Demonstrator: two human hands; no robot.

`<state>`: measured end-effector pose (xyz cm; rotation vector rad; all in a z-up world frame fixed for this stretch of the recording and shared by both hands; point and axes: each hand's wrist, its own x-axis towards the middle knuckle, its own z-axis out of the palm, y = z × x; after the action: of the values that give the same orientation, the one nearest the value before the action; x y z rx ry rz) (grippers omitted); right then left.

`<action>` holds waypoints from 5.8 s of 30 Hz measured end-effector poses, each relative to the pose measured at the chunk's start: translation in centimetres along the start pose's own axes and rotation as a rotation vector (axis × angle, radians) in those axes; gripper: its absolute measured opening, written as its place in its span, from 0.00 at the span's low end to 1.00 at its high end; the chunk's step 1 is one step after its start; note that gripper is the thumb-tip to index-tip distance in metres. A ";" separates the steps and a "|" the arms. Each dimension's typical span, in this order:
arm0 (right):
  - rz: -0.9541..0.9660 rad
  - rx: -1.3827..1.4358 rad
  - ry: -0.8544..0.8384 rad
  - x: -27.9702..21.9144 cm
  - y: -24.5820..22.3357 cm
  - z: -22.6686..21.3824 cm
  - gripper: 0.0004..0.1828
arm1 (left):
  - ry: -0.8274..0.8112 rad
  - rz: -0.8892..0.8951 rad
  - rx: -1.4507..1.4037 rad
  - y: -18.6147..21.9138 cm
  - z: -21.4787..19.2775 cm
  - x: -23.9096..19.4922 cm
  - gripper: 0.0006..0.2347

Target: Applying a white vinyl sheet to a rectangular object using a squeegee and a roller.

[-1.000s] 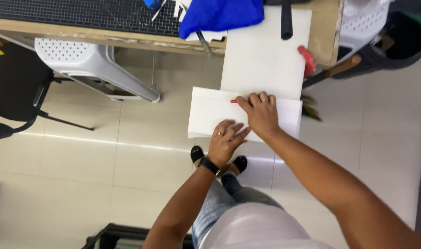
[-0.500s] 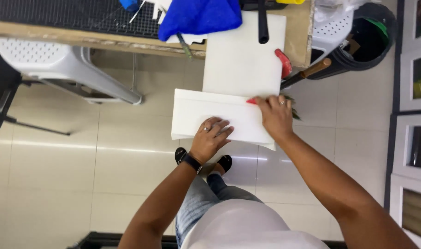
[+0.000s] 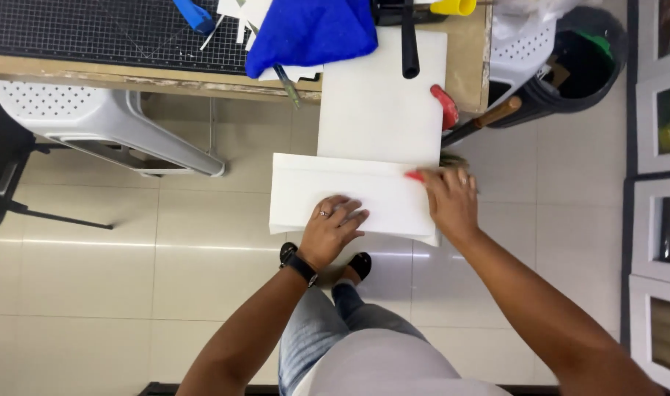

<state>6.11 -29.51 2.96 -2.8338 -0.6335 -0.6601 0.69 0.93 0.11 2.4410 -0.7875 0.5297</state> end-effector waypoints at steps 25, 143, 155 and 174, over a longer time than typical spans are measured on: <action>-0.068 0.090 -0.558 3.9 1.7 1.9 0.18 | -0.059 0.009 -0.030 -1.1 0.0 0.9 0.16; 0.996 -0.499 -0.085 -9.6 -9.7 0.6 0.36 | -0.333 -1.114 -0.771 -5.5 -5.0 3.0 0.24; 0.905 -0.309 -0.111 -11.7 -10.0 4.6 0.08 | -0.372 -1.211 -0.714 -5.6 -5.1 3.9 0.21; 0.360 0.073 0.016 10.5 -4.7 4.7 0.27 | -0.246 -1.229 -0.672 -3.8 -5.6 4.1 0.22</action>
<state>14.41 -20.27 3.81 -2.7652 -0.1312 -0.5793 5.09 5.09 5.23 1.8653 0.4688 -0.4472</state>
